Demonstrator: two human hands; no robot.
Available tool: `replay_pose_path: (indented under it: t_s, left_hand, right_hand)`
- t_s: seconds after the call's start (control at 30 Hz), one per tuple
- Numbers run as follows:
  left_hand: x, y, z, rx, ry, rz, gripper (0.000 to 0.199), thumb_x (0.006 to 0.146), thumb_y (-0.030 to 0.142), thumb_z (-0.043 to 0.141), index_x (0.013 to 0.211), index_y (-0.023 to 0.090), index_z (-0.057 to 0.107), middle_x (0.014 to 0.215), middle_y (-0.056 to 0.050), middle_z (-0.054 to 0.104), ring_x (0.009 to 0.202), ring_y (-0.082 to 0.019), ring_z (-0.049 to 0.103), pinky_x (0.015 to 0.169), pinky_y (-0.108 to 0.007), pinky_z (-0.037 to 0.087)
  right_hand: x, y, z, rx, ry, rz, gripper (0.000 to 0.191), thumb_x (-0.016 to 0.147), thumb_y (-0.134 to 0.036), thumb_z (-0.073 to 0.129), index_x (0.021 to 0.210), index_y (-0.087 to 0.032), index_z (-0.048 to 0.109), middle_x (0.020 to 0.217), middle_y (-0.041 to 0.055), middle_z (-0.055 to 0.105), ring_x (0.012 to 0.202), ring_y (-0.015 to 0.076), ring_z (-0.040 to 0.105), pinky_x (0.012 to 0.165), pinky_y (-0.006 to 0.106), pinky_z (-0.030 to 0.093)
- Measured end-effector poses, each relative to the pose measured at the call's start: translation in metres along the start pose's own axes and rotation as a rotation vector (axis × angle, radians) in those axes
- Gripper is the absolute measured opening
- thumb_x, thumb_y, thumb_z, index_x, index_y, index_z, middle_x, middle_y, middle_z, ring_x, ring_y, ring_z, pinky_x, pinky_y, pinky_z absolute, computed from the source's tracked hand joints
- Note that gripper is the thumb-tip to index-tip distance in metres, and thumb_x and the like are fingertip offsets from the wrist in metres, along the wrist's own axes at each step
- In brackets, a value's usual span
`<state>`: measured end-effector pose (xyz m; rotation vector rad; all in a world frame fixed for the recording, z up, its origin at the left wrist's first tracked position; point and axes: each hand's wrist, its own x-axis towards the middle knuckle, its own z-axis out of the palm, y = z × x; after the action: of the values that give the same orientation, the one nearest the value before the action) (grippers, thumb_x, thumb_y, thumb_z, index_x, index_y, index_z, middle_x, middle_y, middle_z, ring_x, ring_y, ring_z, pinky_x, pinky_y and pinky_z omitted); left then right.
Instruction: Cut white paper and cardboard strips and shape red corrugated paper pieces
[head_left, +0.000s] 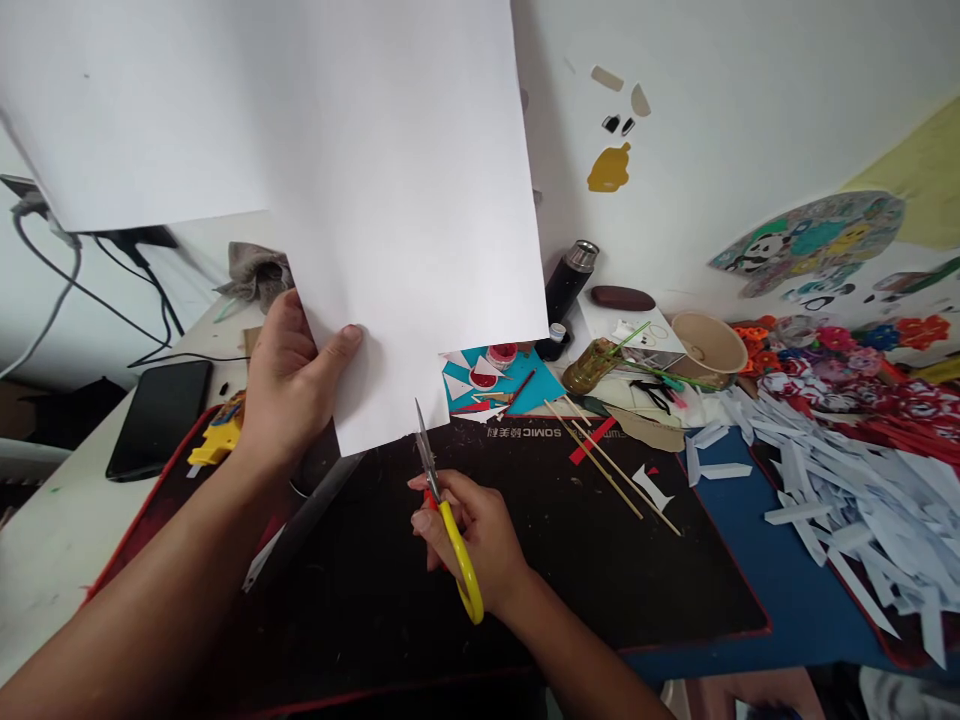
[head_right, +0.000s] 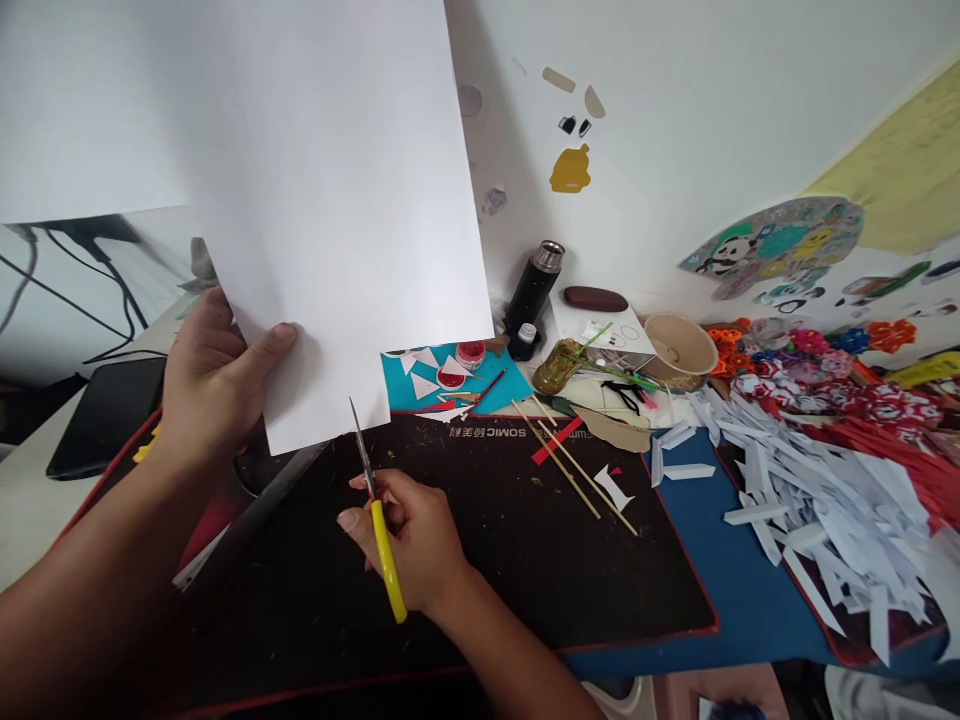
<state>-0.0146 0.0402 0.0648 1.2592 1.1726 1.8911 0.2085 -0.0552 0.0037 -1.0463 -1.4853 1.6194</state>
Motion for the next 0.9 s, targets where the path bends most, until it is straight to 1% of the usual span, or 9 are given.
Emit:
replay_pose_path:
  t_s: [0.1,0.27,0.37,0.47,0.57,0.77,0.9]
  left_hand:
    - [-0.0014,0.0004,-0.0005,0.003,-0.018,0.014,0.039,0.086,0.027,0.086,0.121,0.024,0.068,0.123,-0.008,0.076,0.107,-0.025,0.074,0.089,-0.036,0.065]
    - [-0.0023,0.0009,-0.0006,0.003,-0.018,0.015,0.040,0.085,0.028,0.087,0.120,0.024,0.068,0.122,-0.008,0.076,0.108,-0.024,0.072,0.088,-0.035,0.064]
    - [-0.0026,0.0010,-0.0002,0.003,-0.013,0.015,0.042,0.084,0.030,0.089,0.120,0.024,0.068,0.123,-0.009,0.076,0.108,-0.025,0.072,0.089,-0.035,0.064]
    - [-0.0032,0.0010,0.0008,-0.021,-0.011,0.014,0.043,0.082,0.030,0.091,0.119,0.024,0.069,0.122,-0.008,0.077,0.106,-0.023,0.072,0.087,-0.032,0.064]
    - [-0.0040,0.0011,0.0020,-0.030,-0.003,0.013,0.043,0.081,0.030,0.092,0.118,0.024,0.070,0.122,-0.008,0.077,0.104,-0.023,0.073,0.086,-0.033,0.064]
    - [-0.0056,0.0014,0.0026,0.001,0.000,-0.001,0.044,0.083,0.030,0.090,0.121,0.024,0.070,0.125,-0.009,0.078,0.109,-0.025,0.073,0.091,-0.036,0.064]
    - [-0.0061,-0.0002,0.0020,0.004,-0.015,0.015,0.041,0.084,0.028,0.088,0.121,0.024,0.069,0.124,-0.009,0.077,0.108,-0.024,0.074,0.089,-0.035,0.065]
  right_hand:
    - [-0.0001,-0.0015,-0.0001,-0.019,0.004,-0.003,0.039,0.094,-0.052,0.073,0.117,-0.021,0.073,0.069,-0.0042,0.061,0.045,0.0088,0.055,0.045,0.020,0.045]
    - [0.0002,-0.0013,0.0007,-0.036,-0.004,-0.017,0.038,0.095,-0.052,0.073,0.116,-0.020,0.073,0.069,-0.0036,0.062,0.046,0.0097,0.058,0.046,0.021,0.043]
    - [0.0002,-0.0004,0.0011,-0.033,0.001,-0.025,0.035,0.096,-0.049,0.073,0.116,-0.020,0.073,0.067,-0.0052,0.058,0.045,0.0096,0.057,0.051,0.023,0.048]
    - [-0.0005,0.0010,0.0016,-0.024,0.008,-0.027,0.033,0.097,-0.047,0.072,0.115,-0.021,0.073,0.063,-0.0075,0.054,0.045,0.0099,0.057,0.059,0.027,0.056]
    - [-0.0012,0.0024,0.0022,-0.021,0.006,-0.011,0.032,0.096,-0.047,0.072,0.115,-0.021,0.073,0.061,-0.0081,0.054,0.044,0.0101,0.057,0.061,0.028,0.058]
    - [-0.0008,0.0031,0.0022,-0.022,0.008,-0.013,0.033,0.096,-0.049,0.071,0.114,-0.022,0.072,0.061,-0.0081,0.054,0.044,0.0106,0.058,0.059,0.028,0.058]
    - [-0.0012,0.0018,0.0020,-0.023,0.007,-0.002,0.033,0.096,-0.049,0.072,0.114,-0.021,0.072,0.060,-0.0076,0.054,0.044,0.0110,0.058,0.053,0.025,0.053]
